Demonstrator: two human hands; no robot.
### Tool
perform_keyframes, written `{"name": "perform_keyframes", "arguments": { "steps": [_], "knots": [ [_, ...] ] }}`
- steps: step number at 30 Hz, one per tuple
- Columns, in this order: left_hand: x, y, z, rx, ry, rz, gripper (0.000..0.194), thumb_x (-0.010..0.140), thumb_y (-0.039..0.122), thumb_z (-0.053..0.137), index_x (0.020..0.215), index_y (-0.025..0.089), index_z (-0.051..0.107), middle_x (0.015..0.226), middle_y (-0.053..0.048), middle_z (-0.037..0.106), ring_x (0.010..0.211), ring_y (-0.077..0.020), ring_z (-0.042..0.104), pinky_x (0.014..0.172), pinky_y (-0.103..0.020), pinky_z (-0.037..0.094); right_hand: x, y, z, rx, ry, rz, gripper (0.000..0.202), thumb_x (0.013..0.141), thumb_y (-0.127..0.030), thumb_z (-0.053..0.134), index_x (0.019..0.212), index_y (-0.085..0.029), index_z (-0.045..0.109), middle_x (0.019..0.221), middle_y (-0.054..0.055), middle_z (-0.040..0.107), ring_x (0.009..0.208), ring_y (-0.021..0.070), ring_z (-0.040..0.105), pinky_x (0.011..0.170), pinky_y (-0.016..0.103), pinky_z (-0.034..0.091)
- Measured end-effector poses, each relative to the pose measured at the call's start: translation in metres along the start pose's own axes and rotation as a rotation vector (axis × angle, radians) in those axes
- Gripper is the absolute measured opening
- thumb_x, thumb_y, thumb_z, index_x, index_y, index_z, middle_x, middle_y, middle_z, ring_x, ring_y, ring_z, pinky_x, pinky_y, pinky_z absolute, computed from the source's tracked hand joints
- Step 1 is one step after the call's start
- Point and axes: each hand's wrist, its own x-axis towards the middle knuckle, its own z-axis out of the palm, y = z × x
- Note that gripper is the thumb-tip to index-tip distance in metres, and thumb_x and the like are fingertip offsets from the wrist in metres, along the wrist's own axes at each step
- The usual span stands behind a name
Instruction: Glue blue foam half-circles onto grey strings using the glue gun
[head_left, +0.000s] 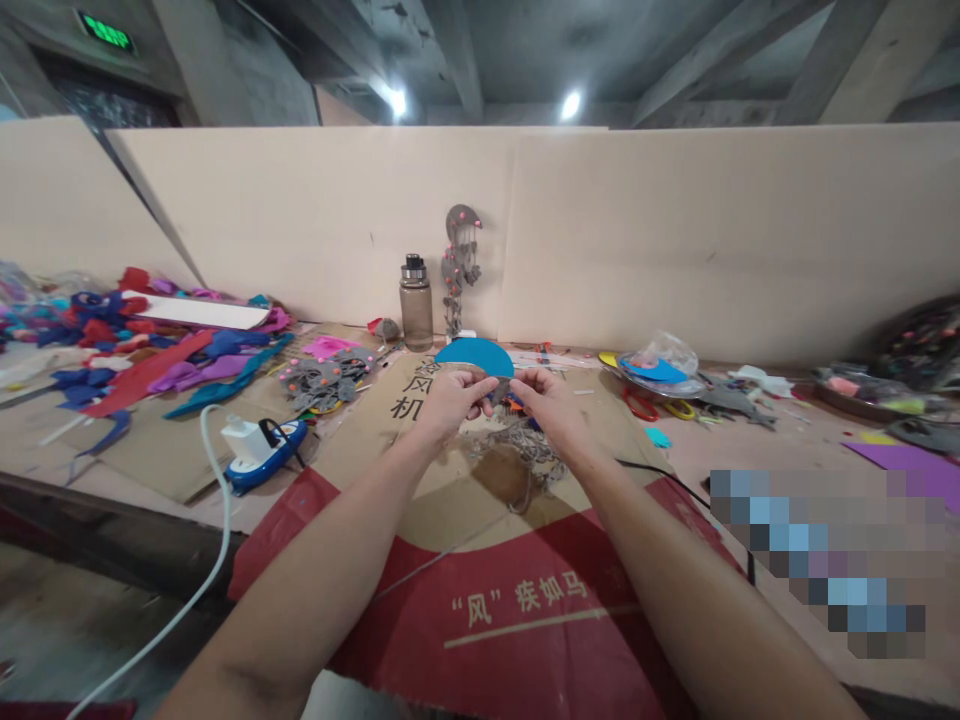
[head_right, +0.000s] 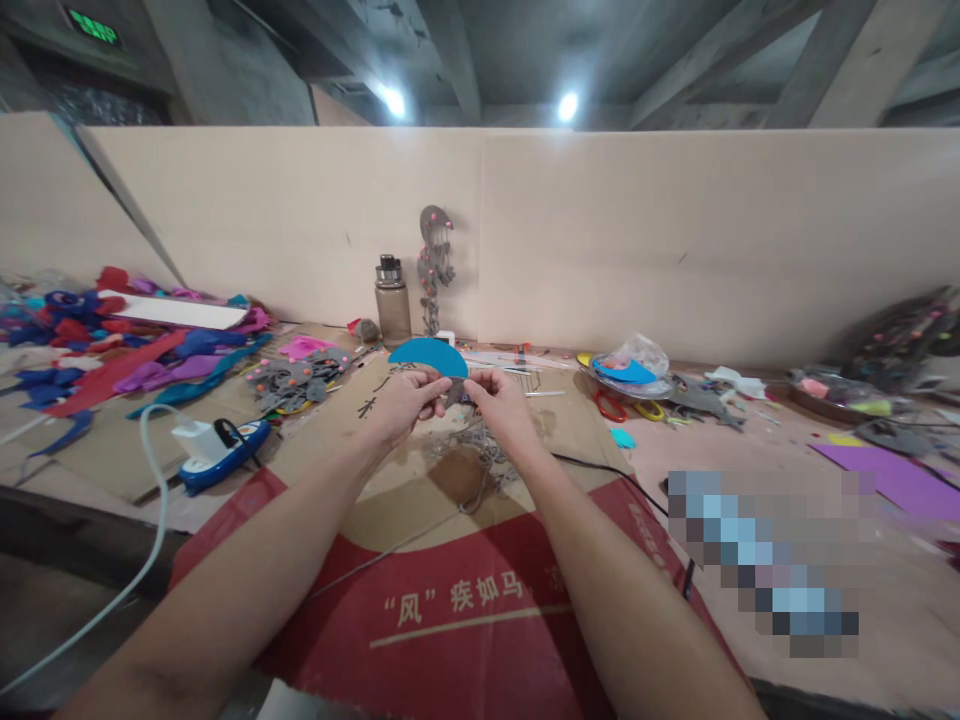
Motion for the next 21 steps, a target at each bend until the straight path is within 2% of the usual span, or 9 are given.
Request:
{"name": "perform_keyframes", "arguments": {
  "steps": [5,7,10,13,17,21],
  "knots": [
    [0.000,-0.001,-0.002,0.013,0.000,-0.009,0.024,0.080,0.037,0.065,0.073,0.015,0.056,0.049,0.001,0.059,0.033,-0.0031,0.034,0.038,-0.019,0.020,0.000,-0.003,-0.002,0.009,0.032,-0.014,0.027,0.071,-0.041,0.067,0.084,-0.020,0.058,0.073,-0.002,0.057,0.063,0.0106,0.048,0.059,0.026,0.038],
    [0.001,-0.002,-0.002,0.046,0.019,-0.005,0.024,0.080,0.037,0.065,0.075,0.015,0.057,0.051,0.001,0.060,0.034,-0.0038,0.039,0.037,-0.018,0.024,0.001,-0.003,-0.002,0.004,0.060,-0.034,0.025,0.072,-0.040,0.066,0.084,-0.020,0.057,0.073,-0.002,0.056,0.064,0.0106,0.048,0.060,0.025,0.039],
    [0.001,-0.001,-0.001,0.041,0.065,0.009,0.022,0.079,0.034,0.067,0.078,0.014,0.058,0.062,0.000,0.064,0.047,-0.0092,0.059,0.045,-0.020,0.043,0.001,-0.001,-0.002,-0.067,0.110,-0.051,0.022,0.072,-0.039,0.065,0.077,-0.020,0.056,0.066,-0.004,0.054,0.060,0.0099,0.046,0.058,0.025,0.038],
    [0.002,0.000,0.000,-0.040,0.082,0.008,0.018,0.078,0.030,0.068,0.077,0.014,0.059,0.070,-0.001,0.067,0.062,-0.0143,0.068,0.064,-0.029,0.056,0.000,0.003,-0.001,-0.108,0.131,-0.031,0.026,0.070,-0.043,0.067,0.072,-0.019,0.056,0.061,-0.004,0.053,0.056,0.0098,0.044,0.056,0.025,0.036],
    [0.003,0.000,-0.003,-0.118,0.032,-0.033,0.010,0.075,0.021,0.070,0.075,0.014,0.064,0.075,-0.003,0.070,0.072,-0.0158,0.070,0.078,-0.033,0.057,0.002,0.007,-0.001,-0.068,0.135,0.007,0.030,0.068,-0.046,0.069,0.071,-0.018,0.059,0.057,-0.003,0.054,0.052,0.0096,0.042,0.052,0.025,0.033],
    [0.006,-0.004,-0.007,-0.152,0.034,-0.049,0.009,0.069,0.017,0.073,0.075,0.015,0.067,0.076,-0.004,0.071,0.072,-0.0158,0.069,0.079,-0.033,0.056,0.002,0.007,-0.001,-0.063,0.117,0.026,0.031,0.068,-0.047,0.067,0.070,-0.017,0.062,0.057,-0.002,0.056,0.049,0.0088,0.040,0.049,0.024,0.030]
  ]
}}
